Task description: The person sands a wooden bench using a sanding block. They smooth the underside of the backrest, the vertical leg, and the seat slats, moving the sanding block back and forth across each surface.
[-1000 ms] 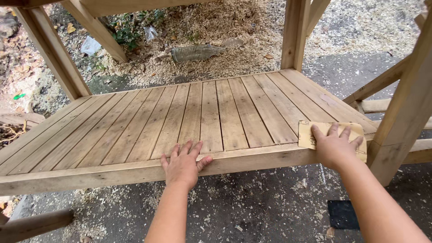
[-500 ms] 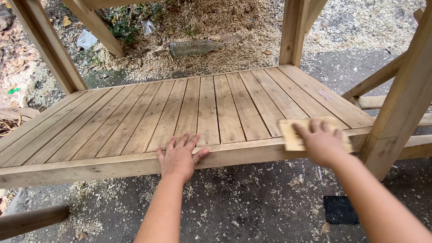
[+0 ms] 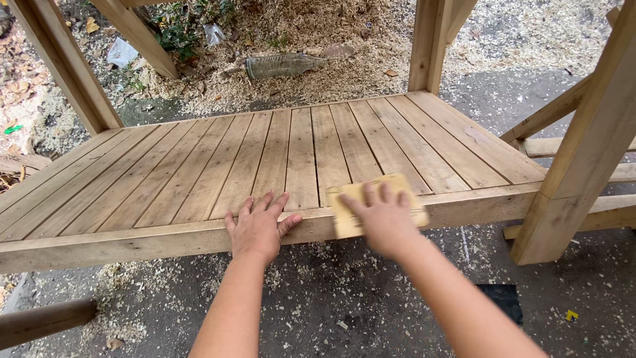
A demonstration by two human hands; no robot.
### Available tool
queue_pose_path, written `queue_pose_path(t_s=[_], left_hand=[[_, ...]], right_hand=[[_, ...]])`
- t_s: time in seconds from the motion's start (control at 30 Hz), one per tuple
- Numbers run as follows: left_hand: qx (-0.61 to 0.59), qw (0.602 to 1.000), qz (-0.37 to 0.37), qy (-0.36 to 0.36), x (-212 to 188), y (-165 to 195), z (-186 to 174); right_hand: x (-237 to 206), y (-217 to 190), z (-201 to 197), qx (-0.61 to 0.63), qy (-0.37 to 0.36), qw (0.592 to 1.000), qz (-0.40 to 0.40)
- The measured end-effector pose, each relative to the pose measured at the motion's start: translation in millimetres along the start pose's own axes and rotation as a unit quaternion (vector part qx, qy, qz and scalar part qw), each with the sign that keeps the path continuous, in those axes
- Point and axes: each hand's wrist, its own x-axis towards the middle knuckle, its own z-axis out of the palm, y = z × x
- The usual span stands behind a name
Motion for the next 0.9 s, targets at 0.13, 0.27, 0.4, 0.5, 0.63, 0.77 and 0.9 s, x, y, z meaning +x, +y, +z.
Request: queue_pose_path(t_s=[0.13, 0.27, 0.4, 0.5, 0.63, 0.77, 0.9], left_hand=[[0.005, 1.000, -0.007, -0.003, 1, 1, 2], [0.002, 1.000, -0.005, -0.001, 0, 2, 3], [0.006, 1.000, 0.002, -0.001, 1, 2, 3], [-0.002, 1.000, -0.009, -0.001, -1, 3, 1], [-0.007, 1.000, 0.000, 0.006, -3, 4, -2], [-0.005, 1.000, -0.007, 0.004, -4, 5, -2], [0.001, 1.000, -0.008, 0.003, -4, 6, -2]], right_hand=[[-25, 144, 8, 0.019, 0.009, 0.978, 0.208], [-13, 130, 15, 0.036, 0.001, 0.973, 0.229], [10, -19, -2, 0.029, -0.001, 0.998, 0.056], [4, -39, -8, 0.023, -0.017, 0.999, 0.015], [-6, 65, 4, 0.008, 0.005, 0.996, 0.089], [-21, 155, 9, 0.004, 0.009, 0.976, 0.216], [-12, 87, -4, 0.033, -0.010, 0.972, 0.232]])
